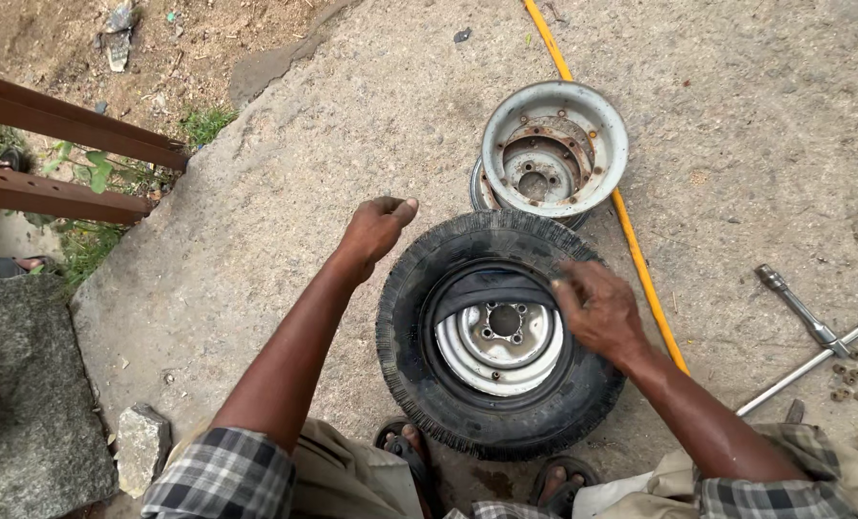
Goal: The person seats a tire onto a metal rim by hand, then uses a tire iron to lever the bead over the rim edge while stepping on the tire to hold it in place. The person repeatedly repositions the iron and rotates the tire to work the bead around the circumference.
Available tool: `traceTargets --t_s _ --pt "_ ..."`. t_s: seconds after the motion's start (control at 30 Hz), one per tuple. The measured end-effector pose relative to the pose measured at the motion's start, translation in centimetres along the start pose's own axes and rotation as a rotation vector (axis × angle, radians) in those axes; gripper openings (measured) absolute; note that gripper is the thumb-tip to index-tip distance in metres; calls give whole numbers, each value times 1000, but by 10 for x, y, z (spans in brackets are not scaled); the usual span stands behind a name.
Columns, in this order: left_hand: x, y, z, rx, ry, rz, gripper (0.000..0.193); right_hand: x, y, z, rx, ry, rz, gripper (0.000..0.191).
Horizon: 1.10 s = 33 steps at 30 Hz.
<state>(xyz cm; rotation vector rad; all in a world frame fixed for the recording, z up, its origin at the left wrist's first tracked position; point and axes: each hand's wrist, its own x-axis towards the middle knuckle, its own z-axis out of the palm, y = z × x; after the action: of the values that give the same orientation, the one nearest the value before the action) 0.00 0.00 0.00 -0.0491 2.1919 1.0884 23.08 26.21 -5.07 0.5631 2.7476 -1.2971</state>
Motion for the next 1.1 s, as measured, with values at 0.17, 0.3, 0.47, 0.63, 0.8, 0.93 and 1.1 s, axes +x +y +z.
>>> traceTargets --t_s 0.17,0.3,0.47,0.63,0.8,0.93,1.1 --pt "17 -66 1 -106 50 -296 92 -37 3 61 -159 -385 -117 41" --pt "13 -148 17 -237 -47 -455 103 -45 3 101 -246 -456 -97 51" --pt "1 -206 28 -403 -101 -457 107 -36 -12 116 -400 -367 -234 63" --pt "-30 -217 38 -487 -169 -541 110 -20 -31 107 -624 -523 -164 95" --pt "-39 -203 54 -778 -150 -569 99 -19 -15 121 -586 -500 -293 88" --pt "-41 -190 63 -831 -1 -584 95 -17 -8 121 -591 -498 -328 91" --pt "-14 -190 67 -778 -32 -608 95 -16 2 130 -590 -546 -275 84"
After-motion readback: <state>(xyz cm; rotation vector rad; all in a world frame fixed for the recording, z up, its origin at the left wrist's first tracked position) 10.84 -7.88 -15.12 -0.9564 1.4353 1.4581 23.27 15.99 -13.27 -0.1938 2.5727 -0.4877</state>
